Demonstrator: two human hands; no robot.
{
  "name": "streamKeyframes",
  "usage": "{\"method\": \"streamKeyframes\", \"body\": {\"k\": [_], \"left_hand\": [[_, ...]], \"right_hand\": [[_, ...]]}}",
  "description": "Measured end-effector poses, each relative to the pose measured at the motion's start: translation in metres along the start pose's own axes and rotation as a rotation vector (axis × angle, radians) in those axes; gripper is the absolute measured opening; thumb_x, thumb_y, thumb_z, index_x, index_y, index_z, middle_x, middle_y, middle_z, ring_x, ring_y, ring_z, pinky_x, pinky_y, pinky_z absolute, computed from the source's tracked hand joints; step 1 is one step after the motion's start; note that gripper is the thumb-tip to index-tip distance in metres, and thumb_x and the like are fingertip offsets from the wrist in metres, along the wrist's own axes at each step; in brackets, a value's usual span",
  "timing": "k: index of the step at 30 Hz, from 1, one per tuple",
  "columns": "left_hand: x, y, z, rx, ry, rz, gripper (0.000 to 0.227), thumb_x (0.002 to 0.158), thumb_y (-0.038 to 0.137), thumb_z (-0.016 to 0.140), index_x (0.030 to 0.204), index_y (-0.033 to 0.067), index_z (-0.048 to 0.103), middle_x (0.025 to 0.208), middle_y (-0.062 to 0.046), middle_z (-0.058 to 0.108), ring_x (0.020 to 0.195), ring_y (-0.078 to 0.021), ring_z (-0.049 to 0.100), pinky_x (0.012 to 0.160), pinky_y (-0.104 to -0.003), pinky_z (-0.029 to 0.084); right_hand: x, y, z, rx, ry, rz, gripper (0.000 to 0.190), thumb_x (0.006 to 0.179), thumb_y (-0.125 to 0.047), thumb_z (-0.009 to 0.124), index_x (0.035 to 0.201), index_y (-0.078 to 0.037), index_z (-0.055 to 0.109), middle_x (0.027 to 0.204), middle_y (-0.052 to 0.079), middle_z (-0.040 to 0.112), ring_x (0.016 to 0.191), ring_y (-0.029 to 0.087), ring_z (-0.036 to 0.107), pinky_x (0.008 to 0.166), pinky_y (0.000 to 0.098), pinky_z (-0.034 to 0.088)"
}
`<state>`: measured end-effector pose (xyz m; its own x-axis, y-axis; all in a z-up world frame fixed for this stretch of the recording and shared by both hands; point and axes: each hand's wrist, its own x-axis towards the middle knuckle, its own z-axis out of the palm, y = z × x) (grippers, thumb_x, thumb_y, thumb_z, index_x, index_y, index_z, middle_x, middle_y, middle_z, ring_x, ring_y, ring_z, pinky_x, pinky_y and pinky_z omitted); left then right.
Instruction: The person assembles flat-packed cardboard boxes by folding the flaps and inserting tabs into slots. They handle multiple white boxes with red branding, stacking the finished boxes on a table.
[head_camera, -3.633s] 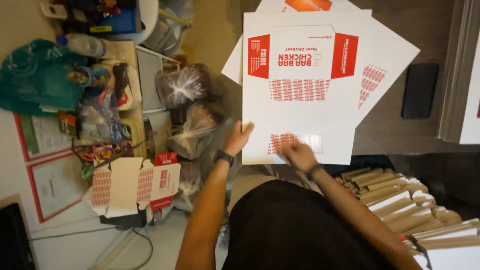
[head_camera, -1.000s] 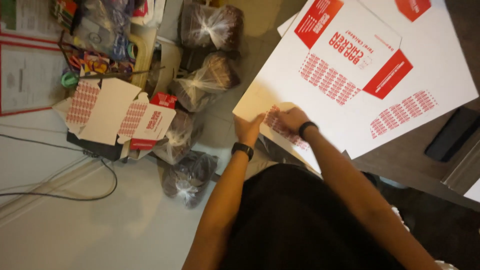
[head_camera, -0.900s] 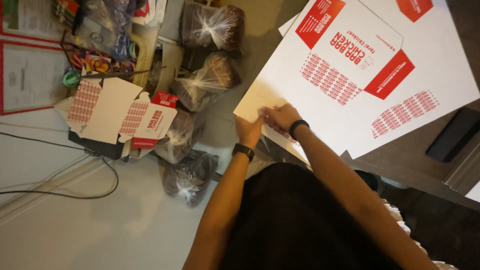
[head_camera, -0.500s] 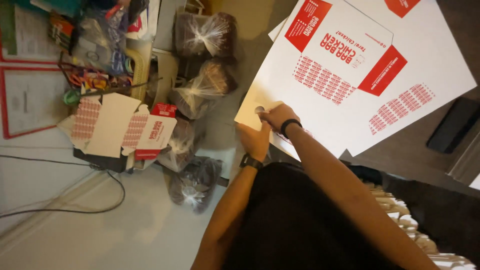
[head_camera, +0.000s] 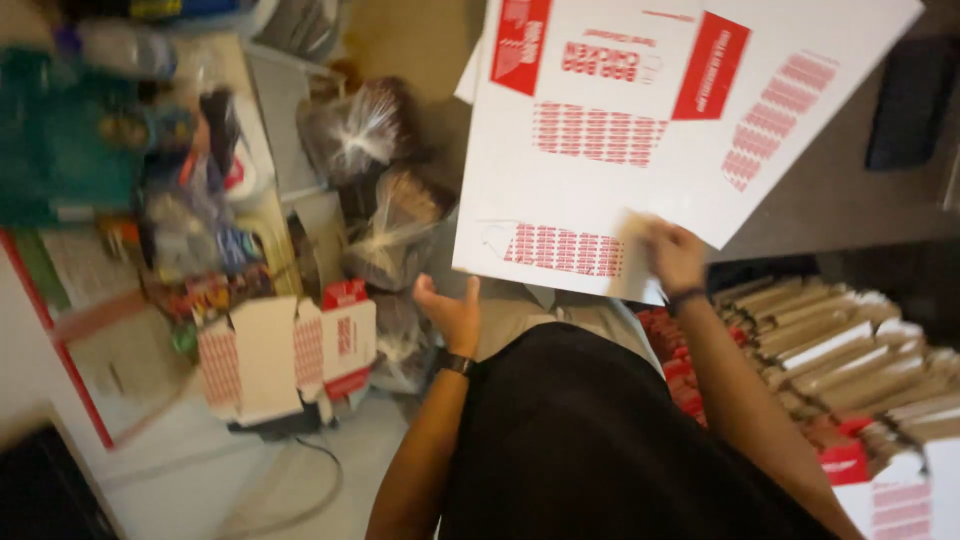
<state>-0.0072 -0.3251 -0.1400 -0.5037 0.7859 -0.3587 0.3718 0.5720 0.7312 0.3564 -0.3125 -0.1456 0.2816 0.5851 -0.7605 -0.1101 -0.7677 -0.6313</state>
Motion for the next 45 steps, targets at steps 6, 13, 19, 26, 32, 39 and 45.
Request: {"method": "streamKeyframes", "body": {"k": [6, 13, 19, 26, 32, 39, 45], "left_hand": [[-0.017, 0.159, 0.065, 0.043, -0.324, 0.692, 0.092, 0.058, 0.000, 0.092, 0.139, -0.0043, 0.048, 0.136, -0.030, 0.050, 0.131, -0.0502, 0.046, 0.115, -0.059, 0.031], [-0.039, 0.197, 0.148, 0.936, -1.114, 1.123, 0.140, 0.059, 0.043, 0.104, 0.165, 0.0451, 0.013, 0.175, -0.006, -0.009, 0.159, -0.0406, -0.014, 0.114, -0.082, -0.008], [-0.041, 0.208, 0.156, 1.074, -1.219, 1.015, 0.138, 0.066, 0.044, 0.101, 0.166, 0.0436, 0.005, 0.172, -0.004, -0.022, 0.157, -0.0382, -0.020, 0.110, -0.082, -0.015], [-0.045, 0.211, 0.158, 1.154, -1.201, 1.017, 0.132, 0.074, 0.051, 0.095, 0.166, 0.0428, 0.001, 0.172, -0.005, -0.023, 0.156, -0.0382, -0.021, 0.110, -0.082, -0.015], [-0.048, 0.221, 0.161, 1.161, -1.227, 0.941, 0.114, 0.085, 0.062, 0.080, 0.165, 0.0441, 0.001, 0.172, -0.002, -0.022, 0.156, -0.0351, -0.022, 0.112, -0.079, -0.015], [-0.059, 0.233, 0.155, 1.275, -1.224, 0.924, 0.111, 0.088, 0.066, 0.073, 0.164, 0.0459, -0.004, 0.172, 0.000, -0.024, 0.155, -0.0338, -0.026, 0.110, -0.079, -0.020], [-0.051, 0.223, 0.166, 1.233, -1.217, 0.890, 0.108, 0.088, 0.061, 0.074, 0.165, 0.0447, 0.000, 0.173, -0.001, -0.021, 0.155, -0.0349, -0.025, 0.111, -0.078, -0.020]], "right_hand": [[-0.067, 0.107, 0.003, -0.181, 0.752, 0.199, 0.054, 0.097, -0.059, 0.069, 0.110, -0.006, 0.069, 0.108, 0.020, 0.072, 0.111, 0.038, 0.067, 0.096, 0.0483, 0.052], [-0.066, 0.130, 0.052, 1.132, 0.422, 0.318, 0.048, 0.108, -0.053, 0.043, 0.143, -0.021, 0.043, 0.123, 0.020, 0.054, 0.115, 0.051, 0.062, 0.096, 0.0610, 0.056], [-0.052, 0.132, 0.073, 1.020, 0.622, 0.394, 0.040, 0.108, -0.052, 0.042, 0.133, -0.022, 0.048, 0.101, 0.020, 0.063, 0.076, 0.045, 0.071, 0.056, 0.0502, 0.067], [-0.057, 0.129, 0.074, 1.073, 0.774, 0.378, 0.026, 0.106, -0.046, 0.052, 0.113, -0.021, 0.052, 0.082, 0.011, 0.058, 0.054, 0.030, 0.064, 0.038, 0.0258, 0.054], [-0.073, 0.129, 0.037, 0.942, 0.606, 0.373, 0.035, 0.099, -0.033, 0.066, 0.120, -0.008, 0.055, 0.095, 0.022, 0.059, 0.075, 0.043, 0.072, 0.061, 0.0498, 0.066], [-0.088, 0.015, 0.001, 0.137, 0.221, 0.287, 0.058, 0.089, -0.049, 0.075, 0.105, 0.007, 0.074, 0.074, 0.027, 0.068, 0.054, 0.038, 0.069, 0.035, 0.0443, 0.057], [-0.095, -0.004, 0.011, -0.515, 0.335, 0.188, 0.052, 0.093, -0.051, 0.063, 0.098, -0.002, 0.079, 0.088, 0.027, 0.075, 0.096, 0.045, 0.073, 0.076, 0.0559, 0.060]]}}
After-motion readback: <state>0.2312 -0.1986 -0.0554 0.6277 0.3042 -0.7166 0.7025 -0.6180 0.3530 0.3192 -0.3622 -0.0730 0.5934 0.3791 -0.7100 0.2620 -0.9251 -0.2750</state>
